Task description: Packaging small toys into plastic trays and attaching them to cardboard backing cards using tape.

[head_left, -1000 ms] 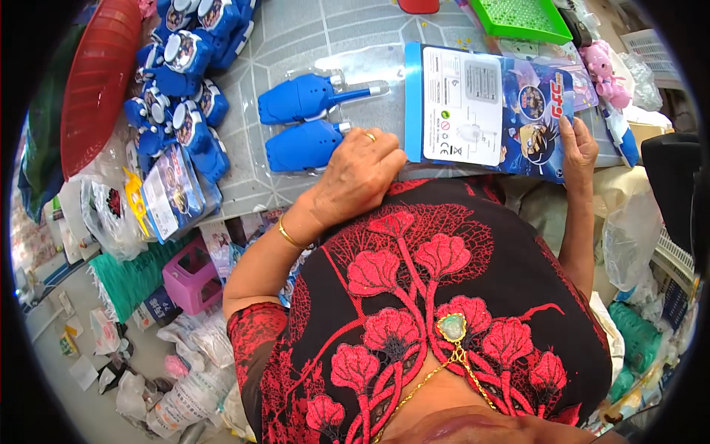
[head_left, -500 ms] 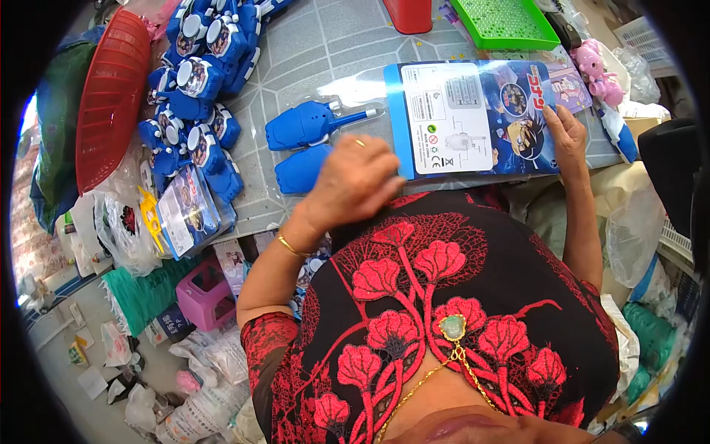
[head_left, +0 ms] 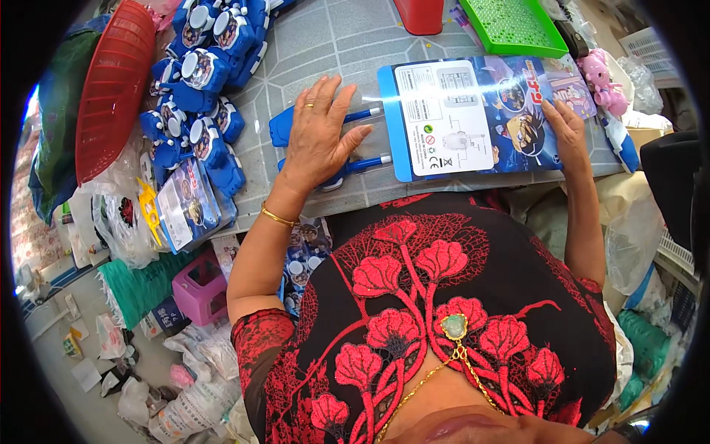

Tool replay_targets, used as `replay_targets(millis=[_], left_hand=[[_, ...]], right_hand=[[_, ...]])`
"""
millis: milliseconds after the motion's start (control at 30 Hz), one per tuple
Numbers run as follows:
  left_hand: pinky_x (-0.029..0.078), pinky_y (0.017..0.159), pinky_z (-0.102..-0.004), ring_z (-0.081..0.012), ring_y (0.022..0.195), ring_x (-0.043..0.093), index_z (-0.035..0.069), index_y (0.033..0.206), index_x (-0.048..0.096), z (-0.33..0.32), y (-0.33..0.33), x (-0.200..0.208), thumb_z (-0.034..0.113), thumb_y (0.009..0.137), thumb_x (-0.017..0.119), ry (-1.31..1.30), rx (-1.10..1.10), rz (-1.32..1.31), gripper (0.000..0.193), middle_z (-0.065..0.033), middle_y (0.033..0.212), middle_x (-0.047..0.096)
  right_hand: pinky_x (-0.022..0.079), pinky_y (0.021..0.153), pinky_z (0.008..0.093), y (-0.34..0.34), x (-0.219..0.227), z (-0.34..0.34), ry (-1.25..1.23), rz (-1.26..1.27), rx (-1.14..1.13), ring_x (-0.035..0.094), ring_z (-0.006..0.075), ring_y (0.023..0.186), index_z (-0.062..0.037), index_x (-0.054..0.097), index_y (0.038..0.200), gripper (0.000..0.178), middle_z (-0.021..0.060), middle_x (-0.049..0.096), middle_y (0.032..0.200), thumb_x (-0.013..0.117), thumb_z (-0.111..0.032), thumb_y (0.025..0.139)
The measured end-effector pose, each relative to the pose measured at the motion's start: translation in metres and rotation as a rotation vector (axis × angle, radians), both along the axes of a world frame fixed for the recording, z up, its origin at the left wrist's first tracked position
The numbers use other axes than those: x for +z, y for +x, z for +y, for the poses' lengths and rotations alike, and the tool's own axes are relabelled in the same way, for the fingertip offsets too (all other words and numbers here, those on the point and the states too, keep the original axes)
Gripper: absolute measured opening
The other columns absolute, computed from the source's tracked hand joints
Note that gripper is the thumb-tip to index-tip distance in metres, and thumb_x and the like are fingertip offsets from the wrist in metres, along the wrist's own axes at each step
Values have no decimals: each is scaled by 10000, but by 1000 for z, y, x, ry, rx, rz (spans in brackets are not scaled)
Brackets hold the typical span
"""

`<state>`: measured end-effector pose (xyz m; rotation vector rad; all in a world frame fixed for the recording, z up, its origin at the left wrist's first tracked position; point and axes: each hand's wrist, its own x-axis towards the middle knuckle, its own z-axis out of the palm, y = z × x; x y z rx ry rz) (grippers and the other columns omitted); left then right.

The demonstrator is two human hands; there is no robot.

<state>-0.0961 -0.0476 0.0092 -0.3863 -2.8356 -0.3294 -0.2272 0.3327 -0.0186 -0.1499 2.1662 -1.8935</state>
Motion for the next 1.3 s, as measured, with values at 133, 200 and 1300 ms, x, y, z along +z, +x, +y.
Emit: replay_targets(millis=[133,200,1300], left_hand=[[266,1047,-439,-351,1263,359,47,1294,441,0,-2,2,459,862,536,-4,-26,-1,605,-175,1362,386],[252,1048,-467,-360,1262,353,48,1284,444,0,-2,1,478,854,538,43,-31,10,616,-185,1348,387],[301,1016,-439,-368,1211,366,61,1323,387,-1,1,7,553,802,568,86,-54,76,739,-184,1337,364]], right_hand=[[333,561,166,1,1,-10,14,-10,45,407,-2,654,-48,604,828,167,-77,509,741,551,-174,923],[338,566,177,5,10,-21,83,96,55,406,2,653,-46,600,833,175,-76,507,738,545,-182,927],[541,732,263,2,23,-91,-270,-461,296,628,126,831,17,499,1165,360,82,629,996,624,-87,844]])
